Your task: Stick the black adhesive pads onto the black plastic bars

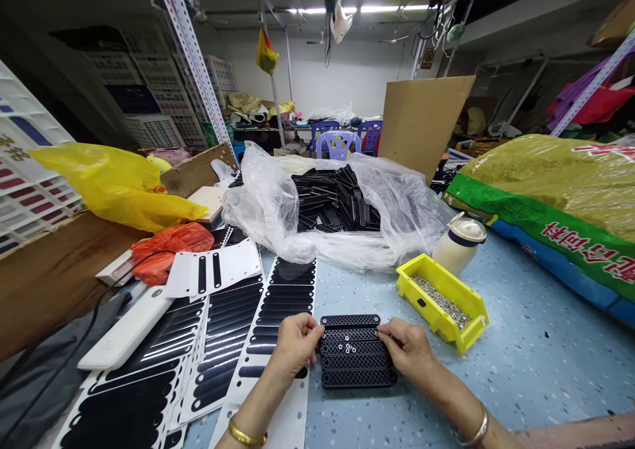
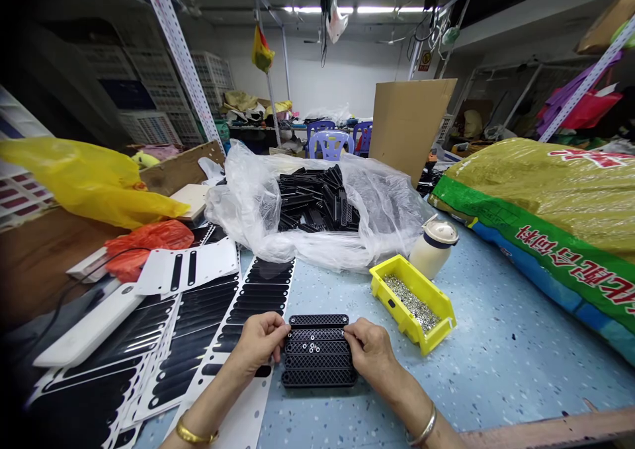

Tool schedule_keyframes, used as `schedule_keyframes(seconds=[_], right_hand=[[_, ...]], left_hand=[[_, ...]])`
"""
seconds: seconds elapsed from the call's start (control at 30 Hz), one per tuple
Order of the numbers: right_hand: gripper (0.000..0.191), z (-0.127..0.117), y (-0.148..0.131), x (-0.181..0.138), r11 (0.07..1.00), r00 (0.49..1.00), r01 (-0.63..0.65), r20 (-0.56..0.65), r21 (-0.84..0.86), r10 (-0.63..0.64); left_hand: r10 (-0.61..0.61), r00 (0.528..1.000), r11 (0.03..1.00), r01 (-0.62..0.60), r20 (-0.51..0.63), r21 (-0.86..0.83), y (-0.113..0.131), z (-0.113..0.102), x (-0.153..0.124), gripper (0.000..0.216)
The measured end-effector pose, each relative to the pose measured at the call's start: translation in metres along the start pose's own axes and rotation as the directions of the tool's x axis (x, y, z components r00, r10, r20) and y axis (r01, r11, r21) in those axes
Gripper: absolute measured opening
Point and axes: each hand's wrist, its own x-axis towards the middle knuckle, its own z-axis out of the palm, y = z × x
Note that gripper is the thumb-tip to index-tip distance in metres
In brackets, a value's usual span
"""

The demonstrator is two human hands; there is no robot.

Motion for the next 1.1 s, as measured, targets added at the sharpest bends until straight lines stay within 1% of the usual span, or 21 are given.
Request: schedule_keyframes(seconds=[0.27,0.57,0.73,0.87,0.97,1.1], right_hand=[[0.029,0.001,-0.001,0.000,1.000,1.000,-0.004,-0.006,0.005,0.004],[0.028,-0.002,-0.002,0.004,0.996,0.996,-0.081,0.031,0.040,0.080],[0.027,-0.003,-0.006,0.006,0.988,0.992,-0.125,0.037,0.089,0.122],[0.027,-0.003,-0.006,0.006,0.985,0.990,-0.139,0.032,0.107,0.136],[0.029,-0.004,-0.003,0.005,0.986,0.992,-0.123,0.016,0.109,0.122],[0.028,-0.006,-0.002,0.005,0.995,0.990,-0.084,-0.106,0.056,0.090]], left_hand=[[-0.025,0.999,0.999,0.026,0.028,-0.045,-0.001,-0.001,0.002,0.026],[-0.116,0.980,0.980,0.139,0.162,-0.142,0.003,-0.009,0.003,0.021],[-0.158,0.968,0.974,0.185,0.195,-0.131,0.003,-0.010,0.009,0.026],[-0.127,0.975,0.986,0.145,0.182,-0.088,0.004,-0.009,0.006,0.027],[-0.088,0.985,0.995,0.094,0.148,-0.035,0.005,-0.009,0.002,0.027],[-0.020,0.999,0.999,0.018,0.039,0.049,0.005,-0.011,-0.007,0.022]])
